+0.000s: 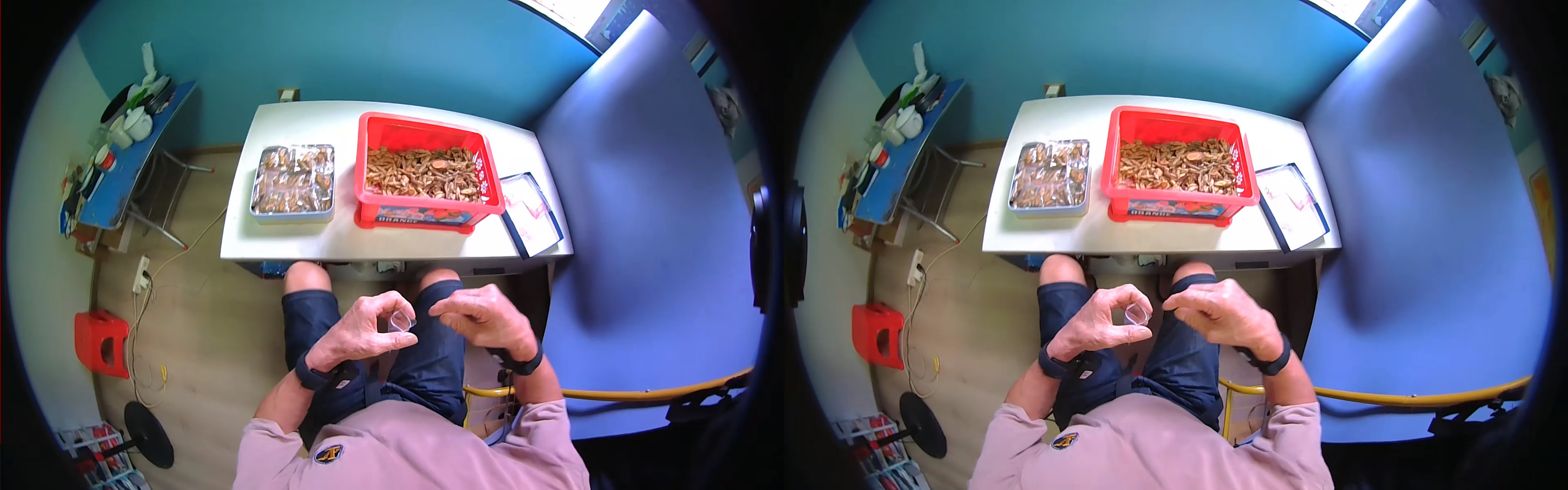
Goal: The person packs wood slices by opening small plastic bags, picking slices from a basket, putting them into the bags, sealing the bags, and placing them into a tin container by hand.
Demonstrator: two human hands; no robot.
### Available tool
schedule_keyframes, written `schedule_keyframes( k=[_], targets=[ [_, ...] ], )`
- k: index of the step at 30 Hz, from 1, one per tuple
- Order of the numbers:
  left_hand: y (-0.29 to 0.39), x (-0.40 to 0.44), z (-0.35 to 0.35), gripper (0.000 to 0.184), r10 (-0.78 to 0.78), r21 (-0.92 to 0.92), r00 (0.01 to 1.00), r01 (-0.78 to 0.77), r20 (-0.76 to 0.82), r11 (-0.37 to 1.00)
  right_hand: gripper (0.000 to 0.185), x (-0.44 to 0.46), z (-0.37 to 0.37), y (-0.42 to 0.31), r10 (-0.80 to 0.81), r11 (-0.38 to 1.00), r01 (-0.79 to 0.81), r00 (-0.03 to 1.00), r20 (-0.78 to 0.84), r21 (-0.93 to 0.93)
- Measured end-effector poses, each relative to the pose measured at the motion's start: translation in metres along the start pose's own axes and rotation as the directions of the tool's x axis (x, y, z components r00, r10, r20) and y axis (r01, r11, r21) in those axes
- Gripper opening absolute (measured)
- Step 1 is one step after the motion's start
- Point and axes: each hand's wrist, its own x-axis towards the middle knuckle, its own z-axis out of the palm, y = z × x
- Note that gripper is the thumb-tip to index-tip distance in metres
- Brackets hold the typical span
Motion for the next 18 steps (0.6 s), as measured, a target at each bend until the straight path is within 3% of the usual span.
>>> schedule_keyframes(
  k=[4,8,11,16,18],
  targets=[
    [0.009,0.044,-0.03,0.033,0.074,0.088,0.997,-0.074,0.002,0.993,0.014,0.035,-0.053,0.027,0.04,0.994,-0.044,0.999,-0.036,-0.102],
    [0.015,0.095,-0.048,0.034,0.143,0.062,0.988,-0.146,0.049,0.987,0.011,0.073,-0.093,0.055,0.204,0.969,-0.217,0.972,-0.116,-0.118],
    [0.02,0.134,-0.055,0.033,0.234,0.023,0.969,-0.237,0.082,0.971,0.012,0.102,-0.116,0.087,0.113,0.94,-0.116,0.993,-0.028,-0.322],
    [0.003,0.171,-0.062,0.032,0.294,0.001,0.946,-0.297,0.136,0.955,0.015,0.144,-0.133,0.125,0.177,0.884,-0.109,0.978,0.111,-0.454],
    [-0.009,0.172,-0.066,0.034,0.27,0.073,0.957,-0.279,0.108,0.958,0.017,0.152,-0.133,0.14,0.225,0.843,-0.085,0.953,0.204,-0.531]
  ],
)
